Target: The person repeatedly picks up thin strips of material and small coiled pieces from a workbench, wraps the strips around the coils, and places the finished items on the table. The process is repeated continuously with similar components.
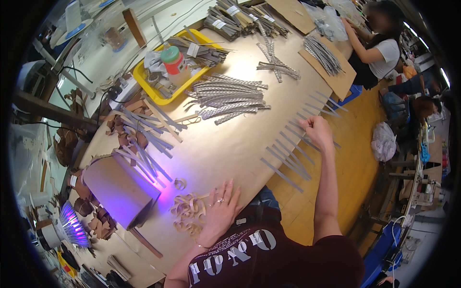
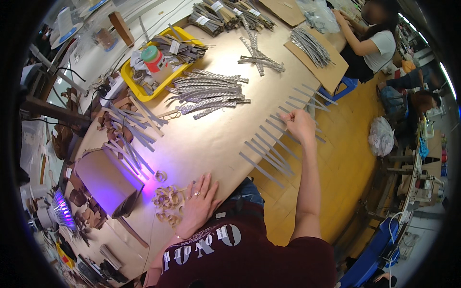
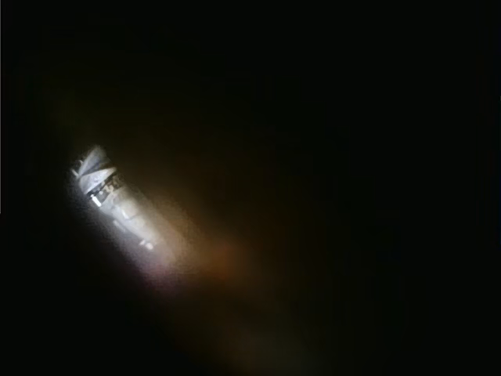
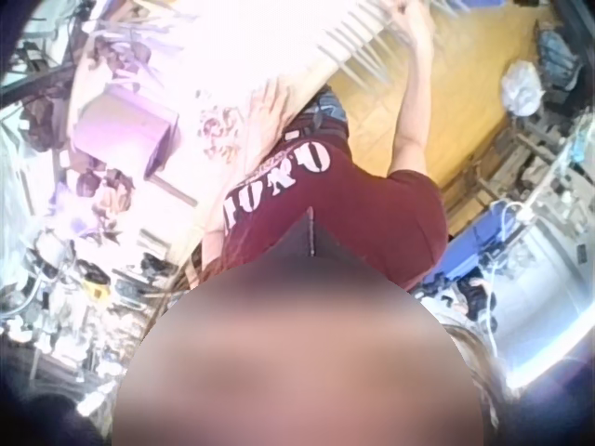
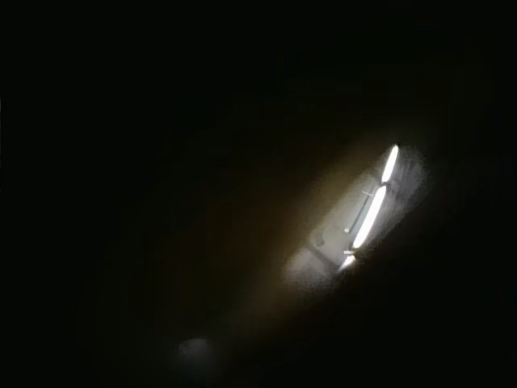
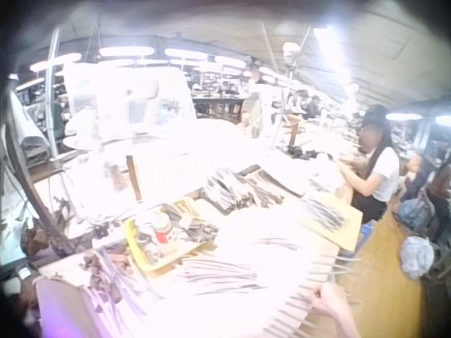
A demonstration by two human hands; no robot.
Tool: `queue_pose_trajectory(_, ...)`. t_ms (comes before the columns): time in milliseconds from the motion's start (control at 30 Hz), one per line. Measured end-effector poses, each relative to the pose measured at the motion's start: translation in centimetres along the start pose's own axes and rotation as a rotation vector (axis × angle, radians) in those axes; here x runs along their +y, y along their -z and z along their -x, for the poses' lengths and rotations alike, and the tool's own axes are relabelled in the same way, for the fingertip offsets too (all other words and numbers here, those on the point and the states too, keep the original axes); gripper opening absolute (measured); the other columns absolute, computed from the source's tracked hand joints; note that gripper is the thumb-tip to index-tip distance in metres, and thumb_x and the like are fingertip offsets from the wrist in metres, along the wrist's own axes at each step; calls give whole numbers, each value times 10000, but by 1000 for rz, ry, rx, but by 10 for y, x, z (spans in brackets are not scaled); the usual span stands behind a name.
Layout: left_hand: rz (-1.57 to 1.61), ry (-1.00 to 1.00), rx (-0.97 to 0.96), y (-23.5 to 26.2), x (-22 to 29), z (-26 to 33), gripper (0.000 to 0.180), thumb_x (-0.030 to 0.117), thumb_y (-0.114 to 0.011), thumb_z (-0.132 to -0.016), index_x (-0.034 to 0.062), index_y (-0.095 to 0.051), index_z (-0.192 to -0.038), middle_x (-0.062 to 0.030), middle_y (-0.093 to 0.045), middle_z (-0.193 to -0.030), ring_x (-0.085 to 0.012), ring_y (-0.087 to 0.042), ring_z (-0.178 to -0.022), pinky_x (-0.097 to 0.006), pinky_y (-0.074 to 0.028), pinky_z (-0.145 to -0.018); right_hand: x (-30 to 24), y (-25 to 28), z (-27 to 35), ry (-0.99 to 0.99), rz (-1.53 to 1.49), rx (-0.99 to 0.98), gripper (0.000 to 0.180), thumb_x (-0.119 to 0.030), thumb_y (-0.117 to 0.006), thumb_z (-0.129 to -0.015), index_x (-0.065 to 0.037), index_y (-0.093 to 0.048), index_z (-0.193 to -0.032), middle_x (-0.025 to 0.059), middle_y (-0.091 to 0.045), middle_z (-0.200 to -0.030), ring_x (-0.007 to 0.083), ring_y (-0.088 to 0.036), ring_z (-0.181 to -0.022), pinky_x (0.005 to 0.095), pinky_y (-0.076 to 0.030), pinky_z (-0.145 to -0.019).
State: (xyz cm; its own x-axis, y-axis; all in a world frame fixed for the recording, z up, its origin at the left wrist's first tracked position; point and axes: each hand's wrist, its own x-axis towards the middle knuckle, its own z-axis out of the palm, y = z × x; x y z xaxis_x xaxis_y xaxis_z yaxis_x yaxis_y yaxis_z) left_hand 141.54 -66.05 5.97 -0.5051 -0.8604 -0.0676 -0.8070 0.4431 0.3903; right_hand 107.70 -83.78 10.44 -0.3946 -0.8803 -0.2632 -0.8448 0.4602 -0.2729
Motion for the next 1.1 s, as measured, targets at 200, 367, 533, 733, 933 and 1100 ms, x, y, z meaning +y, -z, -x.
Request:
queue_pose_trajectory(200, -42, 111, 9, 5, -16, 29, 585, 372, -600, -934, 72, -470, -1419, -101, -375, -1539, -259, -348, -1424, -541, -244, -1153, 0, 3, -14, -110, 226, 30, 495, -565, -771, -742, -75, -712, -718, 124, -717, -764, 312, -685, -740, 412, -505, -726)
queue_pose_trajectory(367, 41, 206, 21, 11, -23, 55, 555, 363, -612, -932, 56, -504, -1381, -139, -406, -1511, -281, -378, -1404, -542, -257, -1148, -3, -7, 4, -107, 448, 344, 510, -584, -750, -744, -84, -705, -836, 116, -709, -877, 298, -665, -843, 489, -452, -776)
queue_pose_trajectory(533, 148, 200, 143, 20, -25, 65, 368, 319, -652, -914, 44, -633, -1157, -157, -506, -1407, -297, -453, -1338, -513, -320, -1123, -53, -33, 27, 350, 346, 787, 383, -437, -693, -856, -82, -663, -998, 100, -674, -955, 282, -616, -935, 458, -425, -857)
queue_pose_trajectory(733, 238, 60, 466, 47, -21, 49, 173, 210, -715, -867, 61, -668, -941, -124, -602, -1269, -282, -572, -1183, -453, -437, -1009, -190, -96, 56, 961, -240, 158, 240, -312, -694, -872, -83, -696, -944, 88, -655, -880, 286, -616, -891, 419, -447, -812)
queue_pose_trajectory(933, 253, 114, 705, 72, -28, 33, 162, 132, -763, -799, 72, -677, -923, -99, -657, -1162, -252, -649, -1003, -404, -499, -835, -261, -140, 71, 1014, -58, 226, 226, -311, -689, -874, -88, -697, -913, 69, -652, -843, 267, -623, -811, 436, -424, -782)
queue_pose_trajectory(1100, 268, 168, 753, 74, -37, 33, 157, 109, -768, -785, 73, -682, -910, -94, -666, -1136, -247, -655, -971, -395, -497, -820, -260, -142, 67, 903, -90, 112, 174, -272, -662, -892, -100, -686, -913, 63, -644, -852, 262, -624, -811, 429, -402, -768)
